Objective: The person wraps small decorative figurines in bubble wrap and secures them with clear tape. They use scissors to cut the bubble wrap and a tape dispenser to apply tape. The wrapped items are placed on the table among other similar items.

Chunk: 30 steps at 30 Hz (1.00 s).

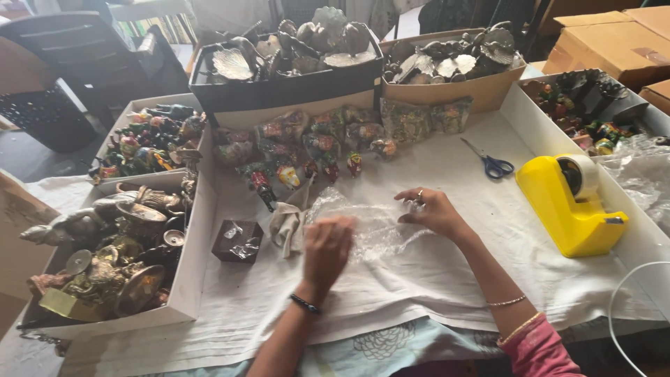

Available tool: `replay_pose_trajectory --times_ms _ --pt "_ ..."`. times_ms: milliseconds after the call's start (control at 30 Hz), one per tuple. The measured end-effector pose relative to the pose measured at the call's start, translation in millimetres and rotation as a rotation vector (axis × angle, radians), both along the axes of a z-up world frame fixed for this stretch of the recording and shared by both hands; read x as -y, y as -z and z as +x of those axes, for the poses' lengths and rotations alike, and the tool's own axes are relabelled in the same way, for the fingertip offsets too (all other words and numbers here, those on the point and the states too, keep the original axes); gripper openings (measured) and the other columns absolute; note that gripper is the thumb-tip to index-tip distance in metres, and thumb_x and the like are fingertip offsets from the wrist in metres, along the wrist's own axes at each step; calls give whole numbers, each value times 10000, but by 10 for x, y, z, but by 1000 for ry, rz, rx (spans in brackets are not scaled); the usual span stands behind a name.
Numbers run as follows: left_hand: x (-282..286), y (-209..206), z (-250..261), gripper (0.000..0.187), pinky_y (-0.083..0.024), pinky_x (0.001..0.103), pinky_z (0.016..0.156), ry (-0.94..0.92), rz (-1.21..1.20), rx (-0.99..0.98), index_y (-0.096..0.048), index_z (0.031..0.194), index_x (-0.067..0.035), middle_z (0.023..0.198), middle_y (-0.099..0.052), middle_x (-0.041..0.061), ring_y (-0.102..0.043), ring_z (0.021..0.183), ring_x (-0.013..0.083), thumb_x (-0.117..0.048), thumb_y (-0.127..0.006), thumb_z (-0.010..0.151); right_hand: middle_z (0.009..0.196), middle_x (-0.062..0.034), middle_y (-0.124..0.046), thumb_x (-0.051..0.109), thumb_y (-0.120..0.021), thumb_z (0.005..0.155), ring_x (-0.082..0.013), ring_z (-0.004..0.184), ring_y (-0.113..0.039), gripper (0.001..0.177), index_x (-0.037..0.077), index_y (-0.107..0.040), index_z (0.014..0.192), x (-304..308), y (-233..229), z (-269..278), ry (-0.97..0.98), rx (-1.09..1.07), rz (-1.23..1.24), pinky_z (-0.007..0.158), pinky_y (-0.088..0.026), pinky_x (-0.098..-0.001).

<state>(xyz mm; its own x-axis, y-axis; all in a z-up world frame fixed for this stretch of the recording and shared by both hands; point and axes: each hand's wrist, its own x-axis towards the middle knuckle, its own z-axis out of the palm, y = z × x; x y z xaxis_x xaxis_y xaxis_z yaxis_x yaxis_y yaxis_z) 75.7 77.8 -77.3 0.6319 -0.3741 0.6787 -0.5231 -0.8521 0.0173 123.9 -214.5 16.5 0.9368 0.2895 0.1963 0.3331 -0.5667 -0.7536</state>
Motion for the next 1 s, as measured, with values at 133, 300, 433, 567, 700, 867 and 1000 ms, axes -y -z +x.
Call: replay_pose_trajectory --times_ms 133,300,433,567,700,867,1000 --pt "311 -511 -342 335 -408 489 1093 118 -13 -140 -642 1302 -117 1400 -627 80 -538 1326 277 -317 -632 1034 1160 -75 -748 262 -913 693 -208 1094 -688 537 138 -750 1189 -165 -31 48 -119 113 13 918 -551 -368" --pt "311 -714 -481 419 -284 624 1052 168 -89 -397 -677 1300 -161 1468 -564 101 -468 1355 334 -402 -551 982 1169 -97 -752 466 -729 891 -234 1135 -687 434 123 -775 1152 -804 -430 175 -52 192 -21 918 -534 -387" --pt "311 -641 -449 378 -282 617 1068 130 -70 -383 -683 1245 -132 1473 -570 130 -456 1376 359 -391 -557 1000 1012 -101 -781 448 -737 877 -243 967 -743 385 142 -800 1103 -1792 -778 215 -105 243 -171 847 -569 -376" --pt "284 -546 -362 379 -298 616 1054 117 -34 -479 -681 1215 -87 1362 -626 151 -493 1342 351 -367 -583 978 880 -165 -760 498 -742 853 -312 810 -773 518 91 -741 1174 -2728 -808 215 -44 237 -200 712 -596 -409" --pt "169 -4 -216 343 -445 464 1111 500 -449 -389 -609 1317 -46 1326 -627 160 -566 1297 308 -273 -552 1065 864 -196 -749 503 -742 877 -340 858 -753 513 12 -766 1023 -3244 -395 456 35 317 -488 752 -601 -419" --pt "260 4 -162 278 -475 411 987 399 -405 -449 -592 1187 -75 1143 -648 125 -599 1087 273 -312 -593 1044 864 -153 -766 287 -719 971 -233 702 -758 270 38 -762 1065 -3122 -206 551 61 576 -296 591 -603 -333" --pt "359 -109 -176 341 -373 599 1118 278 -193 -347 -638 1210 -115 1246 -675 115 -587 1285 321 -375 -579 997 808 -95 -779 178 -725 941 -114 599 -737 235 33 -755 1125 -2709 -561 346 -27 363 211 471 -576 -287"
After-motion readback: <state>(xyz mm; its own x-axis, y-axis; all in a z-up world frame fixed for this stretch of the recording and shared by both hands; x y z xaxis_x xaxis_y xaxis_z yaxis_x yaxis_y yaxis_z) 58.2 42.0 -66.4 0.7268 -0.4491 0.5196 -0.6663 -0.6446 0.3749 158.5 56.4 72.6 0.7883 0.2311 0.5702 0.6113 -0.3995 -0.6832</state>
